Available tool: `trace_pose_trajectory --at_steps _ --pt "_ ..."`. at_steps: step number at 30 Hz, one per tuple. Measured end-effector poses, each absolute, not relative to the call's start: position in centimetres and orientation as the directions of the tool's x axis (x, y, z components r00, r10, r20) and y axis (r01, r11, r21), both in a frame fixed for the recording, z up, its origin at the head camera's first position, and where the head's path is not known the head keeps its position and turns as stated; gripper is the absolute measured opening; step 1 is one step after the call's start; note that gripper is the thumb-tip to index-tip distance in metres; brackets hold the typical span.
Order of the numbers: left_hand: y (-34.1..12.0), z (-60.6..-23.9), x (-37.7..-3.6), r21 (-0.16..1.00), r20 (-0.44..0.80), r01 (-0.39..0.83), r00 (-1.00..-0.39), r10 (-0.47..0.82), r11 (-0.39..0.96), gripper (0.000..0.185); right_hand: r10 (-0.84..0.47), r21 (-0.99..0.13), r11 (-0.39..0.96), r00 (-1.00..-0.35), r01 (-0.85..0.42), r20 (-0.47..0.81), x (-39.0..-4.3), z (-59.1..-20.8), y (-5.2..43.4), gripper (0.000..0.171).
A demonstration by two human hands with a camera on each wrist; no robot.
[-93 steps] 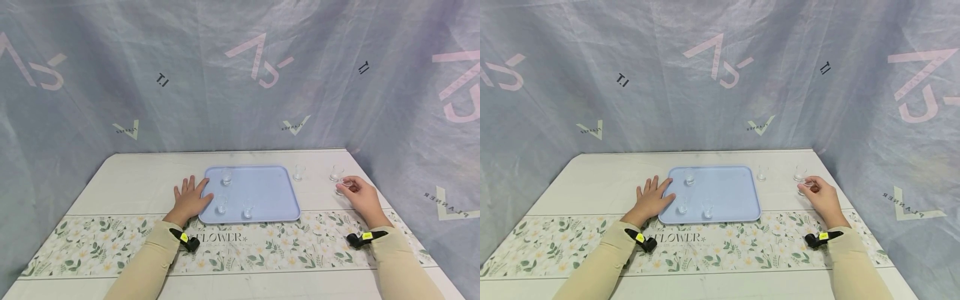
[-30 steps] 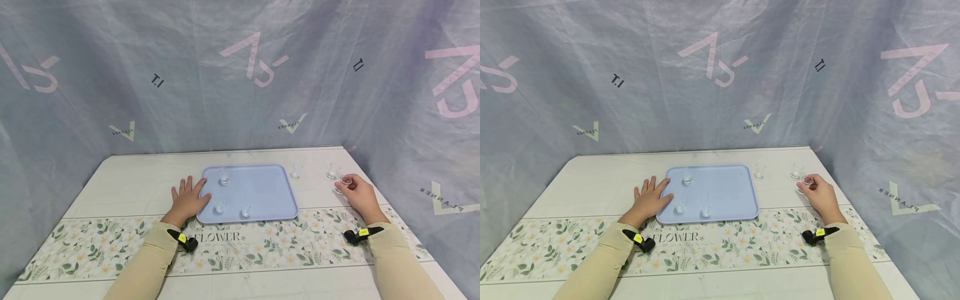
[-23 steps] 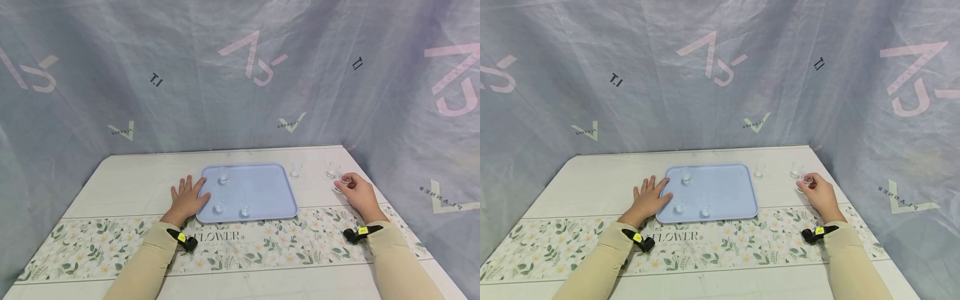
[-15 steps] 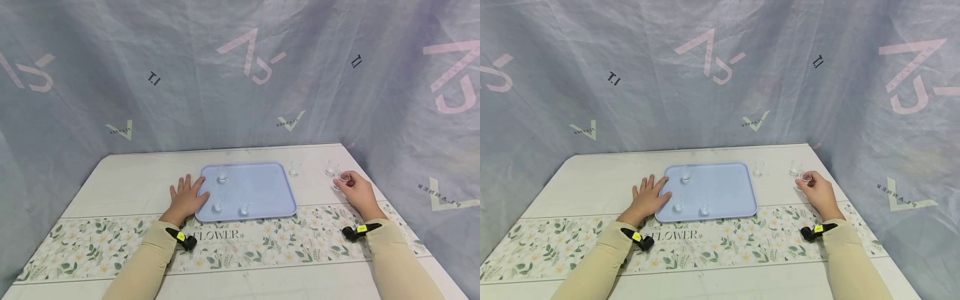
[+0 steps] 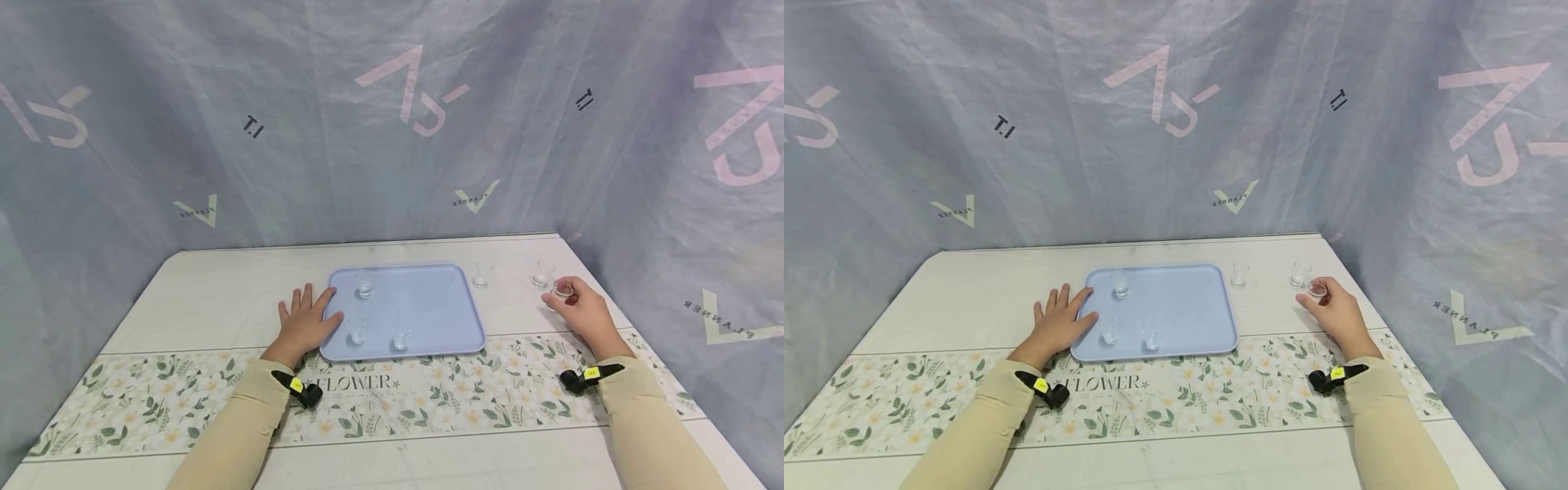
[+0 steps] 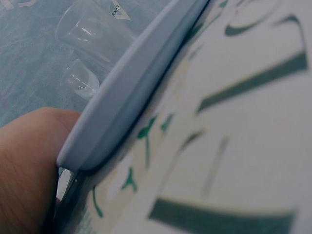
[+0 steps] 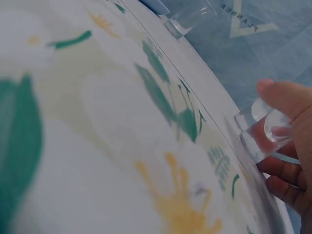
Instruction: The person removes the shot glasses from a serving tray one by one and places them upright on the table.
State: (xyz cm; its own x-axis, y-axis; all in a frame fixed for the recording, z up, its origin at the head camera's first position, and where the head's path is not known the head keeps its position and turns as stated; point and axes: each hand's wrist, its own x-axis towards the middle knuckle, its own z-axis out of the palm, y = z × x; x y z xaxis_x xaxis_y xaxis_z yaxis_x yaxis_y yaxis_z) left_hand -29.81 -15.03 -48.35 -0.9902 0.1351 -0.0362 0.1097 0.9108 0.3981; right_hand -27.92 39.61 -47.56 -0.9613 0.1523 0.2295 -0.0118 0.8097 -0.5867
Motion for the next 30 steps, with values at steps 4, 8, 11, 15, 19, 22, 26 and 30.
trace_pose_trajectory --at_steps 4,8,11,15,19,22,26,30 --pt "-14.9 -48.1 -29.8 0.411 -0.031 0.106 -0.991 0.13 0.905 0.072 0.145 -0.604 0.795 -0.951 -0.053 0.274 -28.1 -46.9 39.2 0.069" --pt "-14.7 -47.7 -29.7 0.421 -0.031 0.1 -0.992 0.124 0.902 0.072 0.159 -0.588 0.8 -0.903 -0.119 0.398 -28.3 -45.8 38.3 0.061" --pt "-14.7 -47.7 -29.6 0.414 -0.03 0.102 -0.992 0.126 0.904 0.072 0.155 -0.554 0.814 -0.853 -0.175 0.498 -28.6 -44.7 36.9 0.051" --pt "-14.8 -47.9 -29.6 0.413 -0.023 0.106 -0.992 0.127 0.904 0.072 0.118 -0.513 0.821 -0.804 -0.252 0.583 -29.4 -43.6 34.5 0.043" --pt "-14.9 -48.1 -29.6 0.417 -0.019 0.106 -0.992 0.125 0.903 0.072 0.077 -0.488 0.819 -0.785 -0.301 0.614 -30.2 -42.9 31.8 0.041" --pt "-15.0 -48.3 -29.7 0.415 -0.015 0.109 -0.992 0.126 0.903 0.072 0.054 -0.479 0.815 -0.78 -0.326 0.623 -30.8 -42.9 30.1 0.039" --pt "-15.0 -48.6 -29.8 0.404 -0.014 0.11 -0.992 0.126 0.908 0.072 0.021 -0.472 0.8 -0.769 -0.371 0.639 -31.5 -43.3 28.2 0.036" --pt "-15.0 -48.5 -29.8 0.402 -0.013 0.109 -0.992 0.125 0.909 0.072 -0.009 -0.474 0.774 -0.756 -0.419 0.655 -32.1 -43.7 26.4 0.033"
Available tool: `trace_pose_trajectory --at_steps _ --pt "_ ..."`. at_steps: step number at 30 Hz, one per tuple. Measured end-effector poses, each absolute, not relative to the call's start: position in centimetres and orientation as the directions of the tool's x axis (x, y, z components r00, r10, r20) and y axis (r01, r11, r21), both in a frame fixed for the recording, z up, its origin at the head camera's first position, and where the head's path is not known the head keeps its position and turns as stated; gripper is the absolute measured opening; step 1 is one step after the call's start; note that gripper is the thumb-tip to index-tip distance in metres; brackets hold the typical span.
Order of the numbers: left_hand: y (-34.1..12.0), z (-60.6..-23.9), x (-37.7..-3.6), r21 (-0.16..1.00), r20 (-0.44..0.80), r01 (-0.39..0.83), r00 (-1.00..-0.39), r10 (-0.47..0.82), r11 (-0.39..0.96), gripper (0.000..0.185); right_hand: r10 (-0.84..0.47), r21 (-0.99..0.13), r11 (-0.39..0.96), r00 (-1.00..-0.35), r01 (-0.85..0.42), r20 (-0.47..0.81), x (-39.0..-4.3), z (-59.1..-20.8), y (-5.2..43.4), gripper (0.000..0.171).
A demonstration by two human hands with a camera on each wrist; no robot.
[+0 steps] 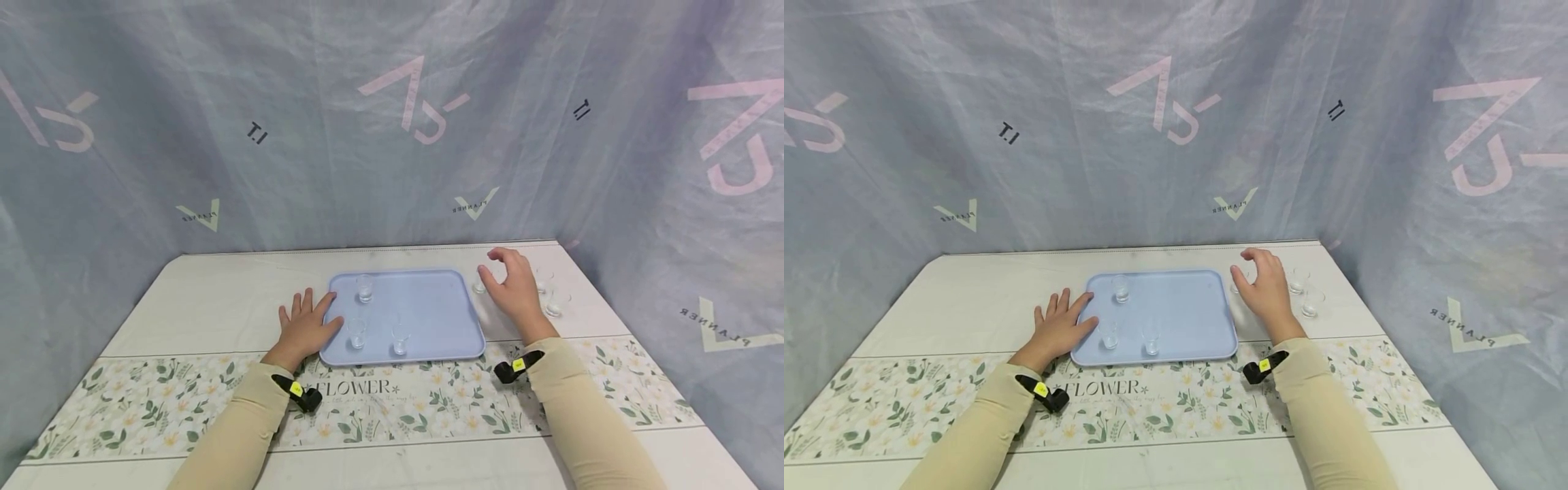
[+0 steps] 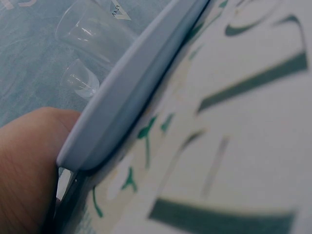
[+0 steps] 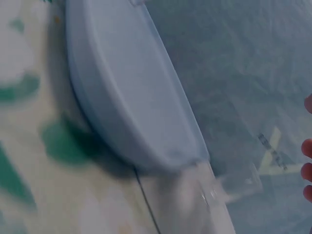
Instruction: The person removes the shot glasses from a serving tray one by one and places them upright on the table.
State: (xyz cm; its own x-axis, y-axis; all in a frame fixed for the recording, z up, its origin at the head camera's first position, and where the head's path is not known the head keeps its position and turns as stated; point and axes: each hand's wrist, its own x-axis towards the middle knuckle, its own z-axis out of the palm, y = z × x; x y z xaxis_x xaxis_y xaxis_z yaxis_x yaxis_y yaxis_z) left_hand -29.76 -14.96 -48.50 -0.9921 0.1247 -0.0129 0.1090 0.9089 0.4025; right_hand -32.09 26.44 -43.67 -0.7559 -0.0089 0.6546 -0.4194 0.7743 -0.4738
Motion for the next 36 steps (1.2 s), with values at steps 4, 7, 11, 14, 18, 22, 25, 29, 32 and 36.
trace_pose_trajectory --at_steps 4,7,11,14,18,22,25,29,32,36 --pt "-15.0 -48.4 -29.7 0.405 -0.01 0.112 -0.992 0.127 0.908 0.072 -0.056 -0.469 0.747 -0.749 -0.47 0.66 -32.5 -44.2 24.8 0.03" --pt "-15.0 -48.4 -29.7 0.404 -0.005 0.113 -0.992 0.125 0.908 0.072 -0.079 -0.482 0.726 -0.756 -0.49 0.649 -32.7 -44.5 23.8 0.026" --pt "-14.9 -48.6 -29.8 0.409 0.004 0.12 -0.992 0.13 0.905 0.072 -0.098 -0.517 0.692 -0.775 -0.504 0.624 -33.0 -45.0 22.8 0.023" --pt "-14.9 -48.7 -29.9 0.413 0.003 0.121 -0.991 0.131 0.903 0.071 -0.119 -0.537 0.67 -0.788 -0.513 0.604 -33.0 -45.2 22.0 0.023" --pt "-14.8 -48.7 -30.0 0.416 0.0 0.113 -0.992 0.124 0.903 0.07 -0.144 -0.572 0.643 -0.813 -0.51 0.563 -33.1 -45.4 21.0 0.025" --pt "-14.9 -49.1 -30.1 0.405 -0.016 0.108 -0.992 0.125 0.908 0.072 -0.181 -0.622 0.612 -0.852 -0.488 0.491 -33.4 -45.6 20.1 0.025" --pt "-14.9 -49.3 -30.2 0.404 -0.013 0.111 -0.992 0.127 0.908 0.072 -0.214 -0.653 0.598 -0.877 -0.465 0.429 -33.6 -46.0 19.5 0.025" --pt "-15.0 -49.3 -30.2 0.416 0.007 0.121 -0.992 0.13 0.902 0.071 -0.272 -0.677 0.575 -0.888 -0.459 0.371 -33.8 -46.5 18.8 0.024" --pt "-15.0 -49.3 -30.2 0.418 0.01 0.123 -0.991 0.131 0.9 0.072 -0.313 -0.693 0.551 -0.885 -0.465 0.345 -33.9 -46.7 18.2 0.023" --pt "-15.1 -49.3 -30.2 0.413 0.006 0.121 -0.991 0.13 0.903 0.072 -0.333 -0.713 0.542 -0.893 -0.445 0.304 -33.9 -46.9 17.6 0.021"
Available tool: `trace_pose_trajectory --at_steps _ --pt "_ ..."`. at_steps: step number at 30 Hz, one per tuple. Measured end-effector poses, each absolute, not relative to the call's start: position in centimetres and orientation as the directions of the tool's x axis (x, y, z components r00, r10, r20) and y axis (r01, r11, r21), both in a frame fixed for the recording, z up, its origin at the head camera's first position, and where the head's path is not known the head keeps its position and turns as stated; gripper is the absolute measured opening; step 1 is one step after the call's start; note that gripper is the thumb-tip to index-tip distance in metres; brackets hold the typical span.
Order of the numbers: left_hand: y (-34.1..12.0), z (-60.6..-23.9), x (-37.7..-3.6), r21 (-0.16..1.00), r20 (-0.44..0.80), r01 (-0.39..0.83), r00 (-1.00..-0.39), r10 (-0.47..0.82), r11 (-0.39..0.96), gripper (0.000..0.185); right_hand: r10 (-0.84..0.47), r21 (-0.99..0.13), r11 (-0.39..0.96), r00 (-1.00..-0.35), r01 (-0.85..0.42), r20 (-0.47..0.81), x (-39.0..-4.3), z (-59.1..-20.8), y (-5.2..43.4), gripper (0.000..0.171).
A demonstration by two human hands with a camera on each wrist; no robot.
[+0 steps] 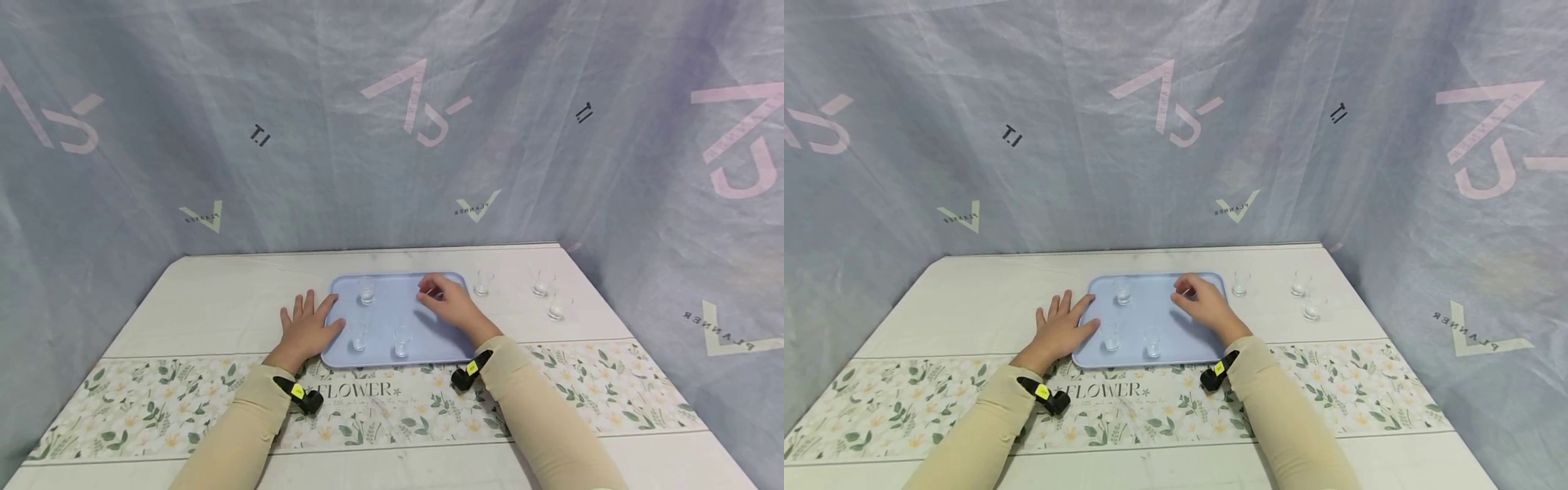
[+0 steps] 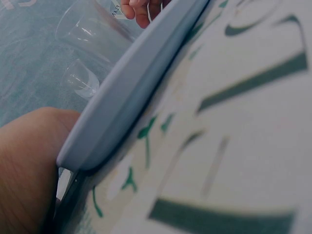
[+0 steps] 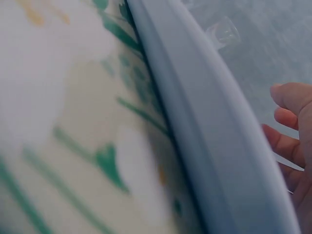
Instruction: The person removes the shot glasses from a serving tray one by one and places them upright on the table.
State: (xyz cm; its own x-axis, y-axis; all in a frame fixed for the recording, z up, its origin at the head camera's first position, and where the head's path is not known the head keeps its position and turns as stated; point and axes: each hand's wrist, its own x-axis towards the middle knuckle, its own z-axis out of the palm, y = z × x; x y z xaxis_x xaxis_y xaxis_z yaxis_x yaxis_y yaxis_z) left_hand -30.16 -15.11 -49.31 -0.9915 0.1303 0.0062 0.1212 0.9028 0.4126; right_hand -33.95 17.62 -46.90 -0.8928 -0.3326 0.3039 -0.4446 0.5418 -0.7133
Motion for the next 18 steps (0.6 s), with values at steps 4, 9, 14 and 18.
trace_pose_trajectory --at_steps 4,9,14,18 --pt "-15.0 -49.2 -30.0 0.407 -0.003 0.112 -0.992 0.124 0.906 0.072 -0.345 -0.714 0.555 -0.899 -0.428 0.271 -33.9 -46.9 17.2 0.02" --pt "-15.0 -48.8 -29.8 0.404 -0.011 0.106 -0.993 0.121 0.908 0.071 -0.359 -0.705 0.568 -0.899 -0.425 0.253 -33.7 -46.7 16.9 0.018" --pt "-15.0 -48.6 -29.8 0.393 -0.013 0.109 -0.992 0.125 0.913 0.071 -0.365 -0.693 0.591 -0.903 -0.414 0.229 -33.5 -46.4 16.7 0.02" --pt "-15.0 -48.6 -29.8 0.394 -0.008 0.112 -0.992 0.125 0.912 0.071 -0.357 -0.685 0.612 -0.911 -0.396 0.208 -33.4 -46.2 16.3 0.022"
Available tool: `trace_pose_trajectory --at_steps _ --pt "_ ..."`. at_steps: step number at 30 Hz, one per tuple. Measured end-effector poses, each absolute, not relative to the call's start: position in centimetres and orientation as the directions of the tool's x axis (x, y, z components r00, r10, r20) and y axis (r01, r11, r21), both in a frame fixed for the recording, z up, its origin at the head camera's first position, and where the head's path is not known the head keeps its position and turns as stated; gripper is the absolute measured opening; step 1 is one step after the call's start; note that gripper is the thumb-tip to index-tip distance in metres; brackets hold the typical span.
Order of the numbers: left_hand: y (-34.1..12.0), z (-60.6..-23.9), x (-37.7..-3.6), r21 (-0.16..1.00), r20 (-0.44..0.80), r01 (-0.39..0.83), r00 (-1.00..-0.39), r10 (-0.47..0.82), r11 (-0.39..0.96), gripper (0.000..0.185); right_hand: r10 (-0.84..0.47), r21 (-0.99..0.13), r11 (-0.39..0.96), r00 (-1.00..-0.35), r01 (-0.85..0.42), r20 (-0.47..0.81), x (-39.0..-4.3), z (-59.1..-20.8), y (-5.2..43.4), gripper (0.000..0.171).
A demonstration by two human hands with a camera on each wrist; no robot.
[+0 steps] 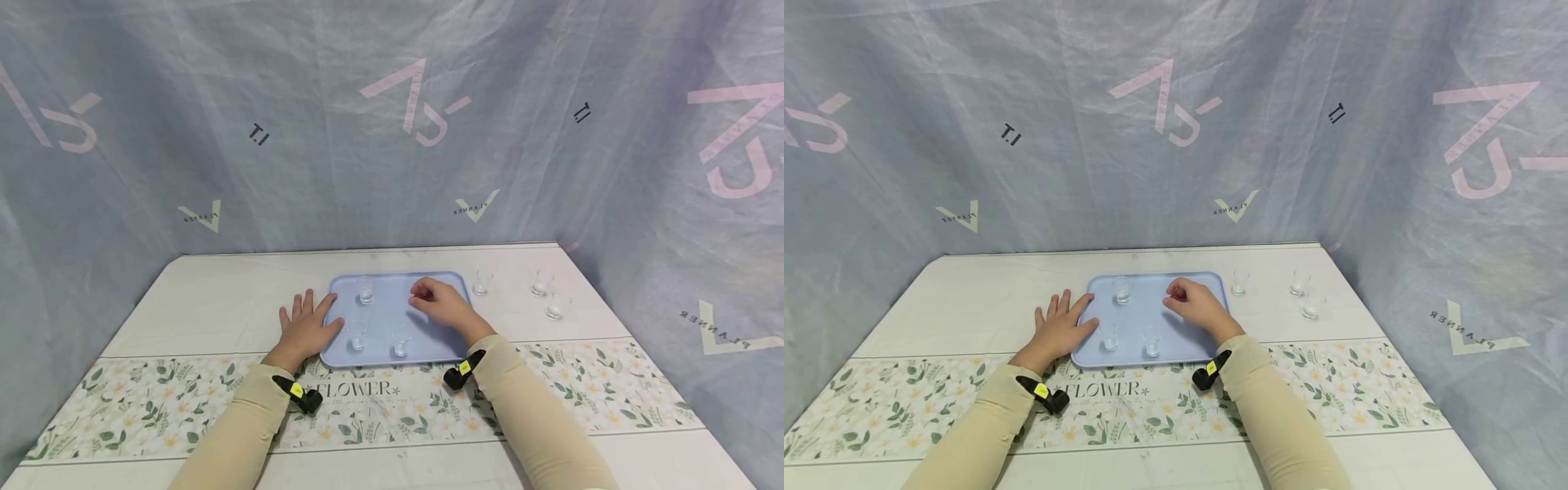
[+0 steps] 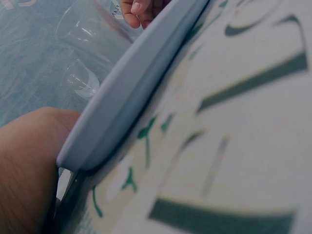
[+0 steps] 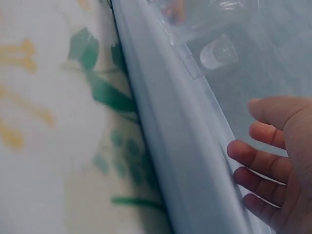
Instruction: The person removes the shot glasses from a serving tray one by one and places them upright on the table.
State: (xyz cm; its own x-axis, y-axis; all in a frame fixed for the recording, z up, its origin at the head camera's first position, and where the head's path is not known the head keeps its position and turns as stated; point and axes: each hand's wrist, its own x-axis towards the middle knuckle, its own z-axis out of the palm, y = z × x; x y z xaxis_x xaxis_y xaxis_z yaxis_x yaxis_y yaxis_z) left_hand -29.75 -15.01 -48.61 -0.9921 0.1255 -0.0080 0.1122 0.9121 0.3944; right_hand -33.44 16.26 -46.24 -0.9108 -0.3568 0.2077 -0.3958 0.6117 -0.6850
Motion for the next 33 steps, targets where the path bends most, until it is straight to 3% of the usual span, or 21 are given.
trace_pose_trajectory --at_steps 33 --pt "-15.0 -48.7 -29.8 0.398 -0.013 0.111 -0.992 0.126 0.911 0.072 -0.266 -0.684 0.678 -0.958 -0.268 0.111 -33.6 -46.1 15.0 0.02"
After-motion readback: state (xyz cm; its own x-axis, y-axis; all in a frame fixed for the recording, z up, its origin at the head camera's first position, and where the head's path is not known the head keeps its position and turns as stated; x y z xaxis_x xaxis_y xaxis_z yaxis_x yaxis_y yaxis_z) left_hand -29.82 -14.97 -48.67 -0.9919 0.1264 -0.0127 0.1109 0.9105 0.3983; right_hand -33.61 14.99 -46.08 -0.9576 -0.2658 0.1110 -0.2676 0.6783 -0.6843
